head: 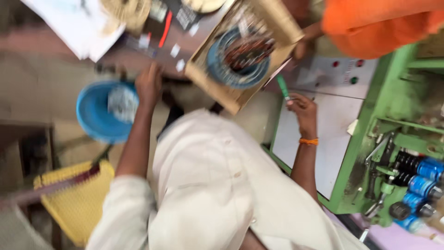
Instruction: The person works on an electric motor stator placed in a cardboard box, using a screwdriver and pliers to adjust and secure copper windings. They repeatedly insert small white insulating pieces into the winding slots and use tools to press and align the components.
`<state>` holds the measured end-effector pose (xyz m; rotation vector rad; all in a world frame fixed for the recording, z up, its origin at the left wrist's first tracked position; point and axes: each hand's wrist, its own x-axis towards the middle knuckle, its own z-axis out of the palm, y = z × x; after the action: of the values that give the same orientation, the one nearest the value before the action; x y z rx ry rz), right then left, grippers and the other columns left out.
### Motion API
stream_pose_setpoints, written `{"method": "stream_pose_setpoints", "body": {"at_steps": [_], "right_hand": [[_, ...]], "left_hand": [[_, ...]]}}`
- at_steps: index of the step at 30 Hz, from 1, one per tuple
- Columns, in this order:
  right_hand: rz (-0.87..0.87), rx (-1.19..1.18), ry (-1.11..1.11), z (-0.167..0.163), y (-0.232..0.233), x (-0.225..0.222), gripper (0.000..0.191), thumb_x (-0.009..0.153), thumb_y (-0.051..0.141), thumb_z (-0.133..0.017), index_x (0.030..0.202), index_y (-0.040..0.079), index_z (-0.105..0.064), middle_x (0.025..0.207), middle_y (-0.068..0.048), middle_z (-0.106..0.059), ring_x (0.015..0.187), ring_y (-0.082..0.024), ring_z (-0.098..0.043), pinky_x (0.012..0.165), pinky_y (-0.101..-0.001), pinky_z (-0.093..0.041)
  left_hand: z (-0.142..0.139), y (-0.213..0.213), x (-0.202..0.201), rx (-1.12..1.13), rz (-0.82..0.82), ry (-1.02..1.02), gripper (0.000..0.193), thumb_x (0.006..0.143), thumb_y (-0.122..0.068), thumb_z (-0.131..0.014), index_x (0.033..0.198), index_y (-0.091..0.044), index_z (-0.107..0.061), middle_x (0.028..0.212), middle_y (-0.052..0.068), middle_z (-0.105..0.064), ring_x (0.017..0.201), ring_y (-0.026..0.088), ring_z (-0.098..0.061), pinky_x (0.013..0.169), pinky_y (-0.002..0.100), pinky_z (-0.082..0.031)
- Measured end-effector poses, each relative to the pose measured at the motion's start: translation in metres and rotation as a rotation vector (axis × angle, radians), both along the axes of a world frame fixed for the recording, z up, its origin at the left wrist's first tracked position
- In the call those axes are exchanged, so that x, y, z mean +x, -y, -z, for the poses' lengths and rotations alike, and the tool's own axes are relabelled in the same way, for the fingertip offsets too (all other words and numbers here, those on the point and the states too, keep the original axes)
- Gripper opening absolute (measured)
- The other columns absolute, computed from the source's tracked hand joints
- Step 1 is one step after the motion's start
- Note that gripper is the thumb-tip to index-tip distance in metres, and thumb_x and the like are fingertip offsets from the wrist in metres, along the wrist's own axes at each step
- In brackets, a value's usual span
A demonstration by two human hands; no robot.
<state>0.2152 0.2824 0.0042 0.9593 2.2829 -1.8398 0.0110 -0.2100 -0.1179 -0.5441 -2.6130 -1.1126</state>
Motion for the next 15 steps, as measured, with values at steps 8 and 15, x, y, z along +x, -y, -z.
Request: {"method": "stream_pose_setpoints", "body": {"at_steps": [8,15], "right_hand": [[0.093,0.123,0.013,-0.004,0.008,-0.041,0.028,0.086,0.006,-0.076,0.114,0.002,-0.073,0.091,-0.001,-0.074,0.077,-0.008,-0.062,0.07,-0.0235,-0.051],[0.143,0.302,-0.253,0.011,0.024,-0.088,0.015,0.091,0.005,-0.077,0.104,-0.001,-0.073,0.092,-0.004,-0.075,0.081,-0.01,-0.065,0.073,-0.0244,-0.052]], "left_hand": [[-0.023,-0.022,0.013,0.241,-0.104,0.228,0.011,0.095,-0.007,-0.071,0.104,-0.002,-0.067,0.095,0.02,-0.07,0.08,0.036,-0.069,0.07,0.043,-0.053],[-0.024,-0.026,0.013,0.265,-0.15,0.313,0.018,0.095,-0.011,-0.074,0.097,0.002,-0.062,0.086,0.021,-0.067,0.07,0.037,-0.064,0.063,0.045,-0.049]]}}
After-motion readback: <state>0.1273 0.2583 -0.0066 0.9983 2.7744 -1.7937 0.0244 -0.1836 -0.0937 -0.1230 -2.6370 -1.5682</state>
